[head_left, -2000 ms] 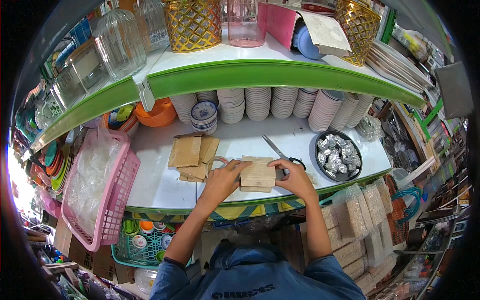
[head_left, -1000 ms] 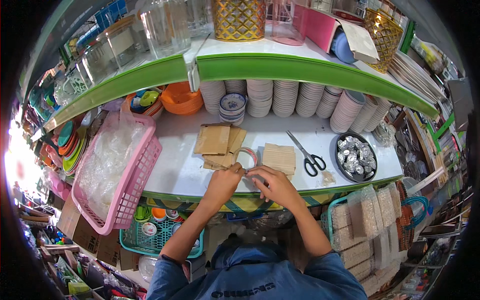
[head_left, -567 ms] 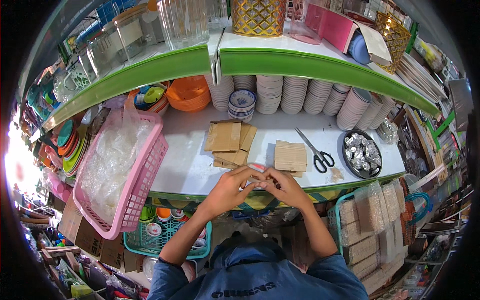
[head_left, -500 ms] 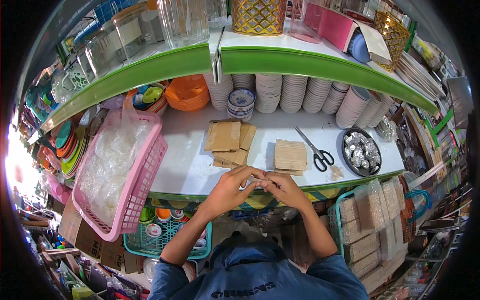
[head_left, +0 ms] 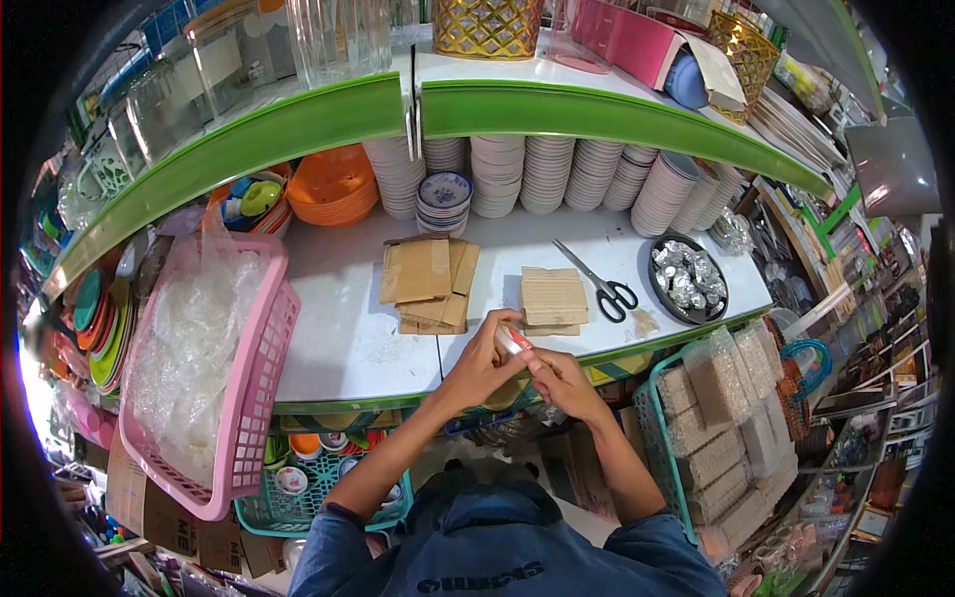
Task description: The recorder is assembling small cardboard boxes and packing metal kitchen items into them with bubble wrap.
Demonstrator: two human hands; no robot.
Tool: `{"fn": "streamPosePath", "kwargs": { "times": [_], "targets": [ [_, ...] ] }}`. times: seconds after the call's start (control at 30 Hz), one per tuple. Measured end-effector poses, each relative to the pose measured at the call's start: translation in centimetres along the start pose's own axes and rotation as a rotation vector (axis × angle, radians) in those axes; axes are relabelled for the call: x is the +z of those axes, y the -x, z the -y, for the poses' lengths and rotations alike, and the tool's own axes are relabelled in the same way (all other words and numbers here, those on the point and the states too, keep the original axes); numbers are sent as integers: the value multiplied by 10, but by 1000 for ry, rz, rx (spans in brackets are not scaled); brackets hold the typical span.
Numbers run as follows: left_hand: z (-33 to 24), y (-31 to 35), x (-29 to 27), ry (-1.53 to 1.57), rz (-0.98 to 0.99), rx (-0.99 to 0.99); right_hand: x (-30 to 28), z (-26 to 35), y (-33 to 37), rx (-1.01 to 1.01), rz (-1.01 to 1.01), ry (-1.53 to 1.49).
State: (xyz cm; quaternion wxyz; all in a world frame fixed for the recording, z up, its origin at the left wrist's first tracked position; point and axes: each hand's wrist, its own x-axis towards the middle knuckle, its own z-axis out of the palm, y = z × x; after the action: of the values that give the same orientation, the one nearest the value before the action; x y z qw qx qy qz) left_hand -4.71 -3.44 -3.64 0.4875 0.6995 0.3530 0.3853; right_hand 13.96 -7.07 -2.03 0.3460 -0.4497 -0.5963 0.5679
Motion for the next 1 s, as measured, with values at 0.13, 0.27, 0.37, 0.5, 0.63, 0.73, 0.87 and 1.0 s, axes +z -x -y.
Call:
{"fn": "streamPosePath", "kwargs": {
  "times": [0.13, 0.27, 0.37, 0.5, 0.63, 0.73, 0.87, 1.0],
  "targets": [
    [19, -12, 4, 52, -23, 48, -3, -37, -15, -32, -55, -116],
    [23, -10, 5, 62, -92, 58, 0, -30, -14, -16, -20, -192],
    [23, -14, 4, 136, -114, -7, -11, -35, -22, -47, 28, -275],
    [20, -18, -4, 321, -68, -201, -10, -16, -31, -60, 12, -223],
    [13, -20, 5, 70, -128, -143, -13, -45, -39, -129, -56, -168],
    [13, -28, 6, -288, -138, -27, -15, -48, -39, -172, -150, -193],
    [14, -27, 0, -147, -65, -142, -13, -41, -37, -127, -88, -194],
    [22, -27, -6, 65, -51, -165, -15, -38, -41, -240, 48, -266]
  ]
}}
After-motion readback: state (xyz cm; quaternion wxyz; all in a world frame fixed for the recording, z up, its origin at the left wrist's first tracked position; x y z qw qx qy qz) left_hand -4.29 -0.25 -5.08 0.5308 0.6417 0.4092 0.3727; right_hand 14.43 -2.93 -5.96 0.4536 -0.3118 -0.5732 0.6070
